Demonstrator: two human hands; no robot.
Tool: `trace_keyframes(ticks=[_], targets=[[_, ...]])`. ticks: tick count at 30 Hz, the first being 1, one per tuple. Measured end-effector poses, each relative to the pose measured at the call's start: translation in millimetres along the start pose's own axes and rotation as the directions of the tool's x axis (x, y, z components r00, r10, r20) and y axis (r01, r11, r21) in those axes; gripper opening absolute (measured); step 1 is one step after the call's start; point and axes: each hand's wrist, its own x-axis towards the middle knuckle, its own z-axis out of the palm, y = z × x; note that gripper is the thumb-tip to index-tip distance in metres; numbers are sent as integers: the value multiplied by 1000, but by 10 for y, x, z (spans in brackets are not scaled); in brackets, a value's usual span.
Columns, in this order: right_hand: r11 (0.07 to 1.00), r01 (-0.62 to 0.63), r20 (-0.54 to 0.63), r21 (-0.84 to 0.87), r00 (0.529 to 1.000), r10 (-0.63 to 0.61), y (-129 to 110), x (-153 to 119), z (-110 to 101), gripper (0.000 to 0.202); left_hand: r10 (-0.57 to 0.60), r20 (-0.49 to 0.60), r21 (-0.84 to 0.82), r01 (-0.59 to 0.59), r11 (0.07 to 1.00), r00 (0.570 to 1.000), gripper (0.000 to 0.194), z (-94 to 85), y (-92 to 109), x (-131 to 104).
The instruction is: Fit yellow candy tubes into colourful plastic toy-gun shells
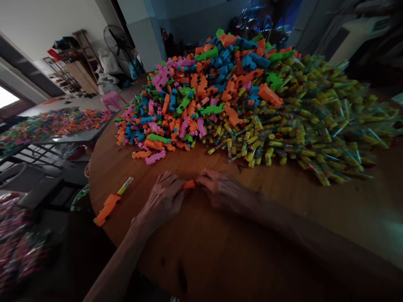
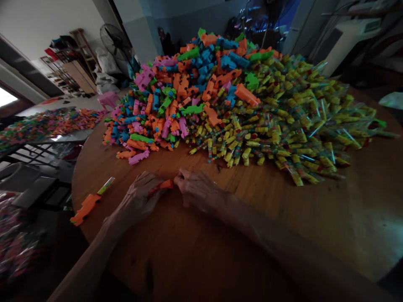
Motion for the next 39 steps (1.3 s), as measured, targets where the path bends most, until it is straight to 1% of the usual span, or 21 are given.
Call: trace_keyframes(ticks=[3,6,8,10,12,14,16,18,20,22,24,27,31,33,36,38,39], targets=[[999,34,-27,29,999,-33,28,-16,23,23,9,-8,-1,-9,1000,1000,13,28,9,-12],[998,48,6,27,999,-48,24,-25,10,23,16,-8,28,-16,999,1000,12,61,28,-18],[999,49,48,-22,998,-48,5,-32,-5,27,18,4,61,-18,998,1000,12,76,38,-18],[993,75,69,-92,995,-69,-6,-45,0,31,12,21,91,-14,996,1000,11,80,47,-15],[980,127,52,-150,991,-121,0,-61,40,31,2,40,111,-6,994,999,11,70,56,-4],[967,168,7,-190,986,-169,15,-79,106,29,-3,55,115,-4,993,998,10,51,67,14],[966,171,-41,-192,982,-182,20,-92,177,31,9,56,100,-15,995,998,12,33,80,31],[985,119,-87,-126,988,-130,8,-101,235,32,15,55,77,-19,997,998,14,28,89,40],[999,48,-123,-25,991,-51,-12,-109,273,31,6,48,54,-8,999,999,16,42,89,33],[1000,24,-151,15,988,-22,-20,-120,295,30,-7,26,31,6,999,1000,17,71,76,15],[996,76,-155,-40,985,-81,-1,-134,305,29,-6,-3,10,6,1000,1000,17,102,52,-5],[976,159,-121,-149,977,-178,60,-142,297,26,19,-21,-2,-19,1000,1000,14,125,12,-15],[968,196,-89,-159,973,-211,88,-119,222,22,65,-38,-2,-65,998,997,11,110,-13,11],[975,188,-58,-118,979,-196,61,-107,167,25,84,-46,3,-84,996,995,9,106,-12,19],[992,126,-17,-28,992,-127,-2,-102,107,29,81,-56,42,-78,996,995,4,122,-5,7],[997,60,-19,51,998,-59,-40,-103,97,29,64,-61,63,-61,996,996,3,140,1,-16],[995,8,-33,99,999,-5,-56,-104,101,28,53,-57,64,-49,997,997,4,147,5,-29]])
